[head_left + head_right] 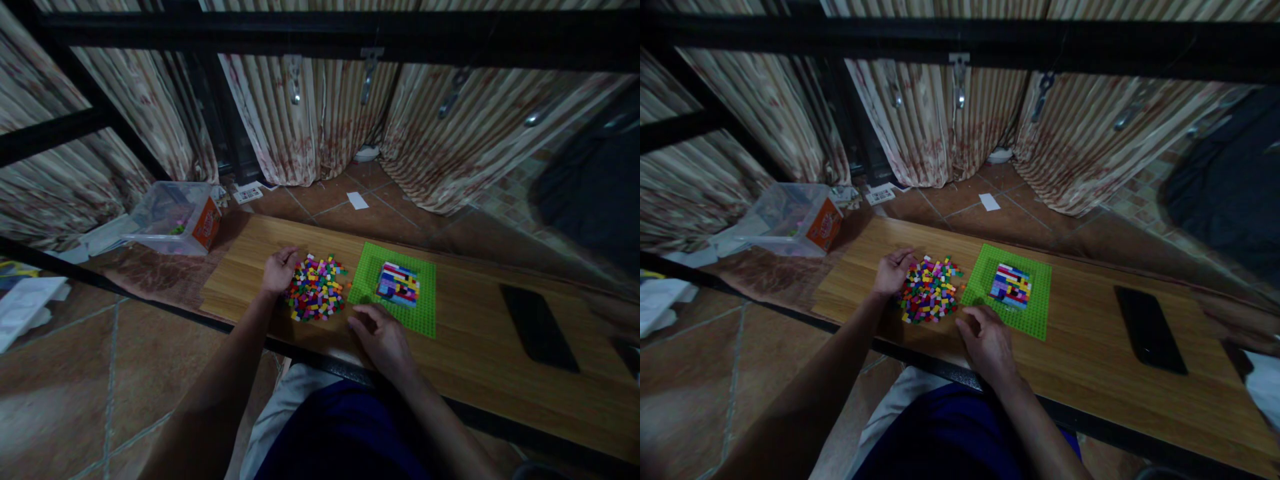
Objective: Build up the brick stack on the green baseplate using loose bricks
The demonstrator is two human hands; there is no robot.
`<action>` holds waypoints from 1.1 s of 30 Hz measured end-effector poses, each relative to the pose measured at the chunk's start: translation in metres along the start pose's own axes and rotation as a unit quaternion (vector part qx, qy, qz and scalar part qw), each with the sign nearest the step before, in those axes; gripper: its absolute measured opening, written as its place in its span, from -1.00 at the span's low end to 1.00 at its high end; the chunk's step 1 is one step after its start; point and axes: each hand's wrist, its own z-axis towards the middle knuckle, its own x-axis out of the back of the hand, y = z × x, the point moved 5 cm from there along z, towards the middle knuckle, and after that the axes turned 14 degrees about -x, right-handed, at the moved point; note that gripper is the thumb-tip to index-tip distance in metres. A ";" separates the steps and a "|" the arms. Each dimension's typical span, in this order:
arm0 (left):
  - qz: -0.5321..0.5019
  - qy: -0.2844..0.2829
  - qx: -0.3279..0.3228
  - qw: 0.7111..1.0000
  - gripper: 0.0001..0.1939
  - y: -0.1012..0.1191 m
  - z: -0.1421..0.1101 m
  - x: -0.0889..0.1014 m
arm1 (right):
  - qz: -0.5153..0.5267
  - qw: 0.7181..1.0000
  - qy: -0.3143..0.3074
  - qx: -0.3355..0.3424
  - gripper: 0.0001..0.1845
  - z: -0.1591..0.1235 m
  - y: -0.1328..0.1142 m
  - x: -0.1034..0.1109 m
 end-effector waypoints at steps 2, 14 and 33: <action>-0.001 -0.002 0.000 1.000 -0.70 -0.001 0.000 0.000 | -0.021 1.000 -0.002 0.018 -0.70 -0.001 -0.004 -0.007; -0.005 -0.003 -0.001 1.000 -0.72 0.006 -0.001 -0.001 | -0.077 0.992 0.028 0.101 -0.71 0.025 -0.018 -0.040; -0.014 -0.011 -0.007 1.000 -0.71 -0.001 -0.001 -0.003 | -0.081 0.984 0.003 0.162 -0.72 0.015 -0.045 -0.049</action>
